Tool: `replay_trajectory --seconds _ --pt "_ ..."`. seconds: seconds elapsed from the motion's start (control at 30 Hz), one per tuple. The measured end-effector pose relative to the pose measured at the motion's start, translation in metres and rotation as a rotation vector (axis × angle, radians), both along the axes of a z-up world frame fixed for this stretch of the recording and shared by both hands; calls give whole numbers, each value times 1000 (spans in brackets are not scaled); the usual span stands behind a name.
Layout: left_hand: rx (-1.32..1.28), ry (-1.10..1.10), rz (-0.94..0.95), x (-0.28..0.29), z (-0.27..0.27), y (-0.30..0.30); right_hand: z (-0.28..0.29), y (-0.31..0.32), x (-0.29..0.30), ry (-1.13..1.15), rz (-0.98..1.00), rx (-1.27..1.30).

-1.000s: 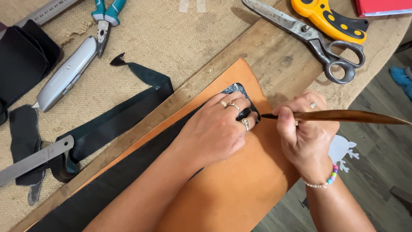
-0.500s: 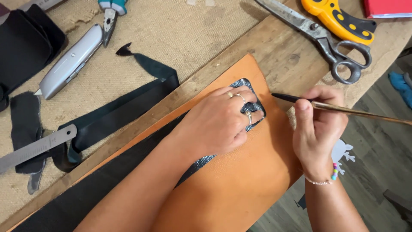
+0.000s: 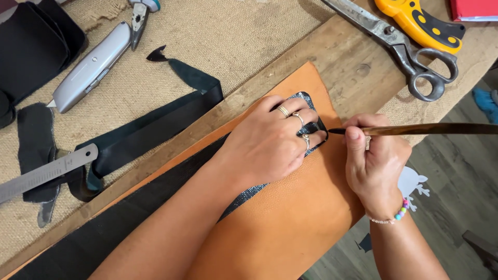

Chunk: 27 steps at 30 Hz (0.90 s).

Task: Mark a black leather strip with a stylus and ruler on a workbench

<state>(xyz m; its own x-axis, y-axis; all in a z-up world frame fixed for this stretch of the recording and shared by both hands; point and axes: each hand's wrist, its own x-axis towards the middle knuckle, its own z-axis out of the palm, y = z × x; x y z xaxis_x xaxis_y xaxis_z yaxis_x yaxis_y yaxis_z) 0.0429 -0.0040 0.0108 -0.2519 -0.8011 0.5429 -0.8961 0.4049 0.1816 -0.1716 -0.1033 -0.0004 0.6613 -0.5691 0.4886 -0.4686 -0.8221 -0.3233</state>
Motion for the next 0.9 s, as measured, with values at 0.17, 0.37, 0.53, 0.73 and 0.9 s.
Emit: replay_trajectory --seconds 0.17,0.37,0.53,0.73,0.9 --pt "17 -14 18 -1 -4 0 1 3 -3 14 -3 -31" --pt "32 5 42 -3 -5 0 0 4 -1 1 -12 -24" --pt "23 5 52 -4 -6 -1 -1 4 -2 -7 -4 -57" --pt "27 25 53 -5 -7 -1 3 7 -1 -42 10 -24" --pt "1 29 56 -5 -5 0 1 4 -1 -24 -1 -7"
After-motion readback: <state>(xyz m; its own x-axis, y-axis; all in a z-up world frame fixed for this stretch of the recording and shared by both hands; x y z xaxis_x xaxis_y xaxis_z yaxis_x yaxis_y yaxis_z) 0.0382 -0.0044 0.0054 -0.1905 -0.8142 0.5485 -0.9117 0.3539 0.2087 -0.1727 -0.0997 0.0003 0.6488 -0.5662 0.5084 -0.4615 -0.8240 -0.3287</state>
